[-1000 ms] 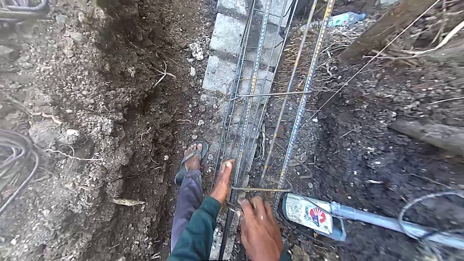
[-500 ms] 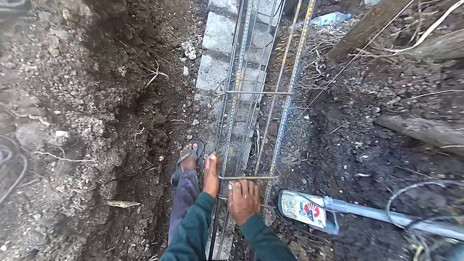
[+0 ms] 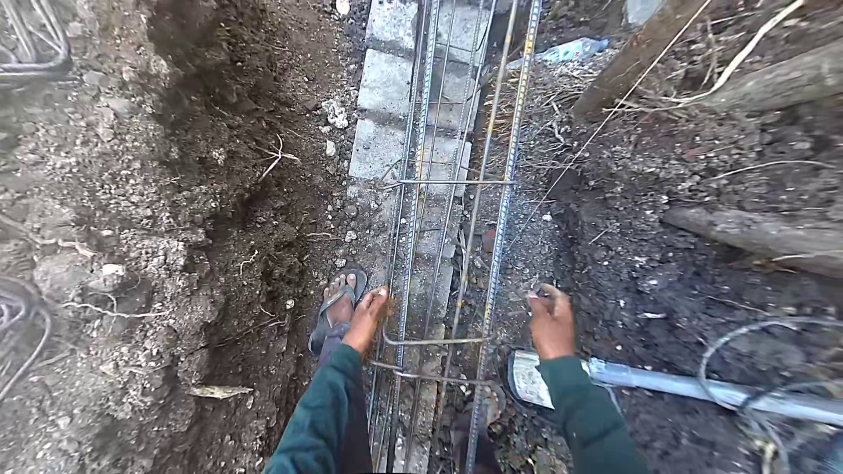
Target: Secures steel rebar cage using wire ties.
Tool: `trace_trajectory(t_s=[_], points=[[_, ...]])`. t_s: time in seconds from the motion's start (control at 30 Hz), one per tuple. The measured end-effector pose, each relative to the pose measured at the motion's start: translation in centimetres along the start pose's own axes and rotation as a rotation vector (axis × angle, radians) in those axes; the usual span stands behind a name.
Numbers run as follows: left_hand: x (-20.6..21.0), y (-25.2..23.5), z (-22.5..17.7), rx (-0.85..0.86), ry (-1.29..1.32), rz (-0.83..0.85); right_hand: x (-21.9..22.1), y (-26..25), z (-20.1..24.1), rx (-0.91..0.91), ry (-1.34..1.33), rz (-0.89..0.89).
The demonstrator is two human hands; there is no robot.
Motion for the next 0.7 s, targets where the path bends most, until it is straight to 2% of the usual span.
trace_trajectory(t_s=[0.07,0.1,0.23,0.33,0.5,0.7], points=[[0.5,0.3,-0.7,-0.042,0.009,0.055,2.0,-1.8,-2.1,0.254,-0.218,0.167],[0.7,0.3,-1.2,-0.041,0.01,0.061,2.6,-2.1,-2.3,0.318,-0.331,0.2],[0.8,0.0,-5.4,0.164,0.048,0.023,2.0,-2.9,1.0,0.206,-0.398,0.126],[1.6,0.1,-10.0,0.268,-0.029,-0.028,1.3,-3.5,3.9,0.12,-0.414,0.071],[3.4,-0.3,-14.6,0.22,-0.191,-0.147,2.4,-5.8,8.0,0.047,-0.412,0.022],[4.5,-1.3,-17.3,0.16,-0.17,-0.214,5.0,-7.8,14.1,-0.032,-0.173,-0.019]])
Point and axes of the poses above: each hand's wrist, its own y-axis away from the middle knuckle, its own x-axis out of the palm, z = x × y, the point moved 5 cm from there along -y, towards the middle knuckle, and after that the axes turned 6 degrees about -x, right-handed, at the moved point
